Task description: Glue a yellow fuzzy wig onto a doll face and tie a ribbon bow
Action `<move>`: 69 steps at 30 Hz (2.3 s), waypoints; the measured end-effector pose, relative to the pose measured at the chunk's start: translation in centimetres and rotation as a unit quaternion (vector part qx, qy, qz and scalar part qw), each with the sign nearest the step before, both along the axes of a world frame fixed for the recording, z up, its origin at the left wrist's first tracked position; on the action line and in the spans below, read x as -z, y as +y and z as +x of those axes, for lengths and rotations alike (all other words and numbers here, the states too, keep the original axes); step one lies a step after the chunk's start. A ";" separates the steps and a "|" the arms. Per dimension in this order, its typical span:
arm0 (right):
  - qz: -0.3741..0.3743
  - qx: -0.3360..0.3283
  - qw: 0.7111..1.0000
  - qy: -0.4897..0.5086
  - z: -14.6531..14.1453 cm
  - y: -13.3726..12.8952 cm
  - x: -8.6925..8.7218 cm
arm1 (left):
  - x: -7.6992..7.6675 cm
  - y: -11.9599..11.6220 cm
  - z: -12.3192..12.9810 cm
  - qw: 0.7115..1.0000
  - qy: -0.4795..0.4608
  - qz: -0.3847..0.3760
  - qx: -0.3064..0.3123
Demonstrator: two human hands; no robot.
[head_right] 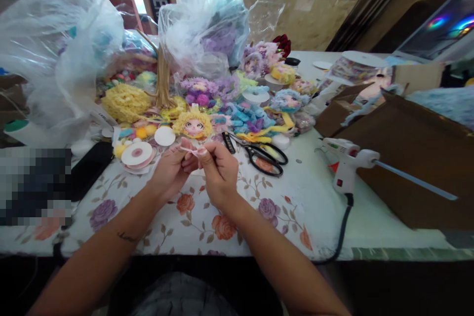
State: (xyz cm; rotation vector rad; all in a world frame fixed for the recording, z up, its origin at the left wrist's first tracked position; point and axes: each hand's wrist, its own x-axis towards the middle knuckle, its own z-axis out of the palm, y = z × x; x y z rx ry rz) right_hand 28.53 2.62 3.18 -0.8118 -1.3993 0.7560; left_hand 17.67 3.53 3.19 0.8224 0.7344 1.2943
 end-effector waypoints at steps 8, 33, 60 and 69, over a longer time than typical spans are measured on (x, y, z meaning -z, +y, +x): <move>-0.048 0.063 0.992 -0.100 -0.5 0.2 1.1 | 1.6 0.4 -1.0 0.966 0.216 0.054 -0.128; -0.207 0.017 0.977 0.043 0.4 2.2 2.0 | 1.6 0.1 -1.9 0.728 0.558 0.325 -0.230; -0.279 -0.032 0.953 0.118 0.4 2.3 1.6 | 1.2 1.0 -2.3 0.983 0.137 0.031 -0.116; -0.295 -0.058 0.939 0.167 0.3 2.4 1.4 | 1.5 1.3 -2.6 0.989 0.127 -0.014 -0.069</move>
